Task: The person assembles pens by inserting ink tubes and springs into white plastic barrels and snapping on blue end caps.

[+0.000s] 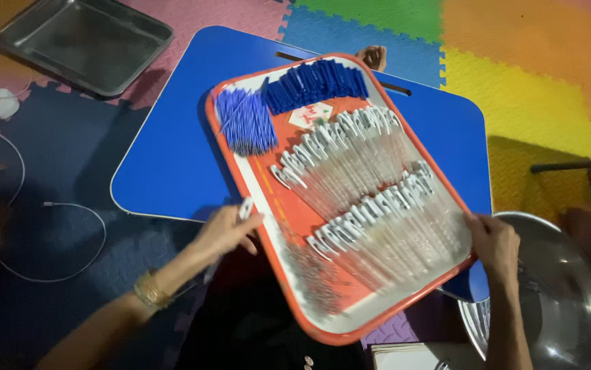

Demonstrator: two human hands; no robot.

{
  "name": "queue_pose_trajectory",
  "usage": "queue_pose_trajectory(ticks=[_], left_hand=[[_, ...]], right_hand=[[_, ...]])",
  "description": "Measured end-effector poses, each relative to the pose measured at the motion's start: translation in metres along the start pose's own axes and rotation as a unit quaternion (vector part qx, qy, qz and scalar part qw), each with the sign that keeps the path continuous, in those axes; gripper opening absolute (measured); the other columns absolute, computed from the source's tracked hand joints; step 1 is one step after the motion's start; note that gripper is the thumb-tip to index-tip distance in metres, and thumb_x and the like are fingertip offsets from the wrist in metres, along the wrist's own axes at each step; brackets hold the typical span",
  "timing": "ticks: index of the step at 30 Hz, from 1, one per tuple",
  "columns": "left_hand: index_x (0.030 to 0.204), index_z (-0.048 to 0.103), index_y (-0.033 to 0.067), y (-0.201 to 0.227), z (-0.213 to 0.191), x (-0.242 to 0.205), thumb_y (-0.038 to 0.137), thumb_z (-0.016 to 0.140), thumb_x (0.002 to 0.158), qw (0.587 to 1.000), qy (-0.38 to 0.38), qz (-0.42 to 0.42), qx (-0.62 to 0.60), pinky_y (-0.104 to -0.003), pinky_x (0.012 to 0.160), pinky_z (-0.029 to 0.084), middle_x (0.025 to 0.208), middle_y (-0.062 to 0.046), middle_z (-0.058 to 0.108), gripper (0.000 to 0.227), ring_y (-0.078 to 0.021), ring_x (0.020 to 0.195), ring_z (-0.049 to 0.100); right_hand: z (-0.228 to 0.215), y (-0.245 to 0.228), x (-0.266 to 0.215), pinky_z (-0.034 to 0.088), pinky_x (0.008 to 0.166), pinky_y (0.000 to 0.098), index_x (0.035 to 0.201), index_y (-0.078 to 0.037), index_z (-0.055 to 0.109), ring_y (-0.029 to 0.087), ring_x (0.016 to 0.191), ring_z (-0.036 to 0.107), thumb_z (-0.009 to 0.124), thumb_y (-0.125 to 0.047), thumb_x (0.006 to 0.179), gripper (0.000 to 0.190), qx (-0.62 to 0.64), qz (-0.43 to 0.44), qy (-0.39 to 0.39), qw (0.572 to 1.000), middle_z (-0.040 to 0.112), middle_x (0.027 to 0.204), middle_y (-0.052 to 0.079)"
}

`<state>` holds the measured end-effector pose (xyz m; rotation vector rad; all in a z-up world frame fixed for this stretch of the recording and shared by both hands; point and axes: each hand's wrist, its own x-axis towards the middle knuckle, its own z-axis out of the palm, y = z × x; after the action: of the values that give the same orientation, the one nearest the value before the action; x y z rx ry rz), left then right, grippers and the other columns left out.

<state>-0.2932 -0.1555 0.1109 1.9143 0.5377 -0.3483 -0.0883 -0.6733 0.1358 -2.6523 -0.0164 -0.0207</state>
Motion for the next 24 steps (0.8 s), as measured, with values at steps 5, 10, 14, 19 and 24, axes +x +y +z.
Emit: queue_pose_trajectory(ticks=[5, 10, 14, 19, 24], left_hand=[[0.103, 0.077, 0.0031, -0.002, 0.047, -0.037, 0.045, 0.072, 0.097, 0.982, -0.057, -0.041, -0.175, -0.023, 0.044, 0.047, 0.097, -0.017, 0.089, 0.043, -0.0252, 0.052, 0.079], [0.106, 0.075, 0.0007, 0.016, 0.06, -0.06, 0.045, 0.074, 0.096, 0.967, -0.096, -0.089, -0.217, -0.023, 0.042, 0.026, 0.106, -0.021, 0.09, 0.045, -0.0223, 0.054, 0.077], [0.094, 0.073, 0.0069, 0.016, 0.077, -0.059, 0.047, 0.076, 0.094, 0.953, -0.104, -0.094, -0.269, -0.026, 0.052, 0.03, 0.104, -0.015, 0.091, 0.04, -0.0174, 0.056, 0.075], [0.098, 0.082, 0.0159, 0.016, 0.102, -0.051, 0.057, 0.073, 0.089, 0.952, -0.115, -0.108, -0.261, -0.05, 0.09, 0.05, 0.109, -0.004, 0.093, 0.043, -0.0109, 0.06, 0.074], [0.102, 0.078, 0.016, 0.031, 0.128, -0.041, 0.053, 0.072, 0.094, 0.944, -0.117, -0.093, -0.296, -0.043, 0.081, 0.044, 0.109, -0.004, 0.091, 0.039, -0.01, 0.057, 0.072]], right_hand=[[0.016, 0.022, 0.068, 0.054, 0.083, 0.0517, 0.139, -0.01, 0.083, 0.035, 0.102, 0.075, 0.06, -0.047, 0.113, 0.051, -0.002, -0.035, 0.018, 0.999, 0.082, 0.111, 0.022], [0.028, 0.019, 0.119, 0.052, 0.094, 0.0509, 0.132, -0.01, 0.085, 0.037, 0.116, 0.074, 0.066, -0.045, 0.108, 0.046, 0.005, -0.063, 0.031, 0.998, 0.081, 0.122, 0.021], [0.038, -0.008, 0.151, 0.058, 0.088, 0.0494, 0.129, -0.012, 0.087, 0.035, 0.108, 0.074, 0.072, -0.045, 0.11, 0.04, 0.042, -0.094, 0.029, 0.994, 0.081, 0.119, 0.018], [0.027, -0.031, 0.134, 0.05, 0.103, 0.0546, 0.141, -0.008, 0.08, 0.04, 0.124, 0.069, 0.065, -0.042, 0.112, 0.047, 0.045, -0.106, 0.052, 0.992, 0.076, 0.134, 0.024], [-0.002, 0.023, 0.043, 0.038, 0.085, 0.0696, 0.103, 0.008, 0.064, 0.065, 0.095, 0.062, 0.034, -0.038, 0.124, 0.059, -0.062, -0.005, 0.04, 0.997, 0.068, 0.1, 0.042]])
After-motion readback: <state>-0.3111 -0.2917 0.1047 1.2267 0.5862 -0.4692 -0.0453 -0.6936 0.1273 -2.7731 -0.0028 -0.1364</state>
